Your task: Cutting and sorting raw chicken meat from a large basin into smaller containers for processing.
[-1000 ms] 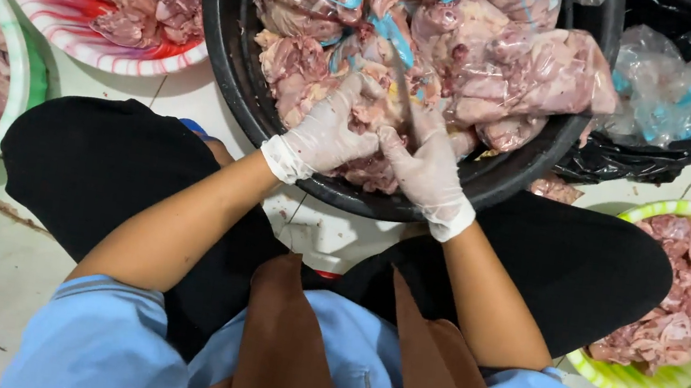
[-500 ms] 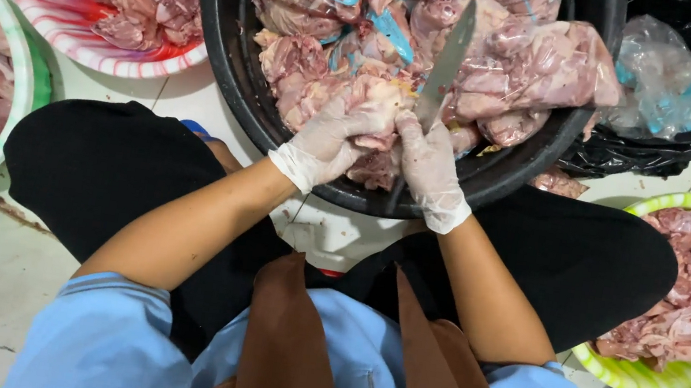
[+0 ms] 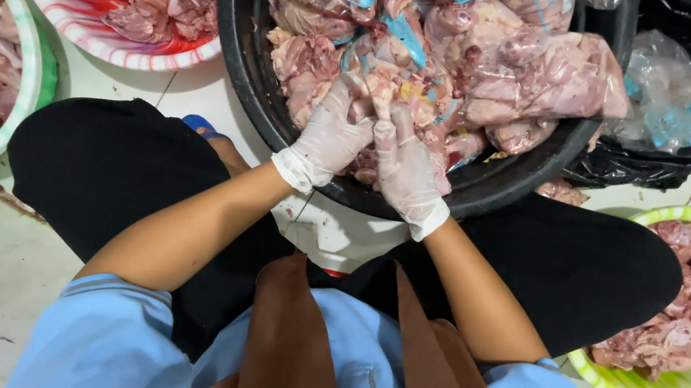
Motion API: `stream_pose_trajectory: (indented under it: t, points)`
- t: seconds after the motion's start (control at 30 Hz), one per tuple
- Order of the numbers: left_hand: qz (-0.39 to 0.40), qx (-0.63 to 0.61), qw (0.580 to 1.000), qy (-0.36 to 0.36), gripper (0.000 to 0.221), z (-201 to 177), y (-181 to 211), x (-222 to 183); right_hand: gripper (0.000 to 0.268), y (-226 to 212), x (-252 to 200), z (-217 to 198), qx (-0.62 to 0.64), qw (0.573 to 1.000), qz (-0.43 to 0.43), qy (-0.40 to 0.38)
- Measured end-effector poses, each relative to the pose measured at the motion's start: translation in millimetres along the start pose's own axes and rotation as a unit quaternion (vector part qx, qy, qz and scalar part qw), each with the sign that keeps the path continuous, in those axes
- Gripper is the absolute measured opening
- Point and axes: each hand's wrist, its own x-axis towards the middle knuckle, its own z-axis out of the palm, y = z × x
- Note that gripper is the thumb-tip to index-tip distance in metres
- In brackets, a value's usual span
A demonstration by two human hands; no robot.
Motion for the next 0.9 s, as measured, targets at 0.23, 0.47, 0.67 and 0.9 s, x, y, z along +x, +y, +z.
stream_pose_trajectory:
  t: [0.23, 0.47, 0.67, 0.9]
  points:
    - [0.031, 0.124, 0.991, 0.032, 0.016, 20, 25, -28, 0.057, 54, 44, 28, 0.171, 0.973, 0.117, 0.099]
    - [-0.085, -0.231, 0.967, -0.069, 0.029, 16, 91, -28, 0.062, 15, 32, -24, 0.335, 0.932, 0.123, 0.067]
    - [-0.092, 0.126, 0.986, -0.054, 0.025, 4, 103, -24, 0.043, -22, 4, 10, 0.184, 0.981, 0.028, 0.06]
    - [-0.035, 0.092, 0.995, 0.018, 0.017, 13, 68, -16, 0.063, -1, 11, 18, 0.209, 0.975, 0.033, 0.065]
